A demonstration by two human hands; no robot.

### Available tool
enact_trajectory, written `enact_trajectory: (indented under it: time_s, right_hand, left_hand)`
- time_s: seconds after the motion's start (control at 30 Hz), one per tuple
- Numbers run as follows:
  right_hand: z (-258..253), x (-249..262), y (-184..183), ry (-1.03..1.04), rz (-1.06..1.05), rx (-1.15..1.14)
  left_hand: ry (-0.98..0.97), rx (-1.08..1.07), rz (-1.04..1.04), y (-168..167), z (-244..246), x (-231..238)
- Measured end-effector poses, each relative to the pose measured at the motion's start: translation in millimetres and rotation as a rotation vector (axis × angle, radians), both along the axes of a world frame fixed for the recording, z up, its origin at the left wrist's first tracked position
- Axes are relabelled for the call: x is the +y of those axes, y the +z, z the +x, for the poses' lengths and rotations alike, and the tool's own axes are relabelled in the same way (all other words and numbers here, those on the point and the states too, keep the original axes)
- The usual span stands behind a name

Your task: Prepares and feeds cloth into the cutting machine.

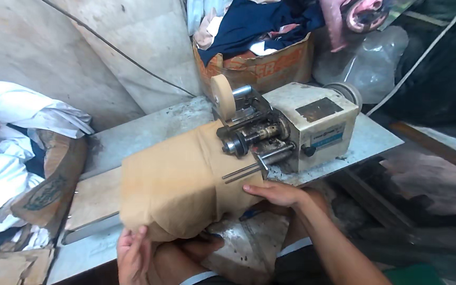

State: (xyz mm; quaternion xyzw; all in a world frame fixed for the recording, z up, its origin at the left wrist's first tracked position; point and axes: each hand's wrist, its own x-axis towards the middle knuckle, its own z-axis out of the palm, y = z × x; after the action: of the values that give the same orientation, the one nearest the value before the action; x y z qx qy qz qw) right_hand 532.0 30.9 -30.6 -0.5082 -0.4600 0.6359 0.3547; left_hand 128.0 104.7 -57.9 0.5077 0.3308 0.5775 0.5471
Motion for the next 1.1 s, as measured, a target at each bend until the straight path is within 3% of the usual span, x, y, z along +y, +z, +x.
enact_trajectory:
  time_s: [0.1,0.23,0.37,0.5,0.6,0.73,0.87,1.0,1.1]
  right_hand:
    - [0.1,1.8,0.1,0.011,0.005,0.008]
    - [1.2,1.6,-1.9,0.019,0.012,0.019]
    - [0.6,1.7,0.4,0.012,0.004,0.032]
    - [2.0,0.1,0.1,0.002,0.003,0.067]
    - [2.0,0.2,-2.4,-0.012,0.018,0.100]
    - [2.5,-0.6,-5.2,-0.017,0.029,0.101]
    - [1.5,0.2,-2.9,-0.003,0.026,0.083]
    - [2.5,0.9,-5.7,0.018,0.041,0.099]
    - [2.3,1.9,-3.8,0.027,0.056,0.091]
  left_hand:
    - [0.004,0.165,-0.055,2.9,6.7,-4.1]
    - [-0.030,-0.042,-0.009,-0.3,2.7,0.8]
    - [-0.004,0.164,-0.053,2.0,8.5,-3.9]
    - [-0.038,-0.003,0.002,-0.3,4.9,-0.4]
    - [-0.010,0.252,-0.062,6.9,12.3,-6.7]
    - [-0.060,0.008,-0.005,1.2,4.3,-2.3]
    - [-0.001,0.230,-0.054,6.8,12.0,-6.9]
    - [-0.046,-0.004,0.006,1.7,1.5,0.9]
    - [-0.007,0.127,-0.030,2.6,6.2,-0.3]
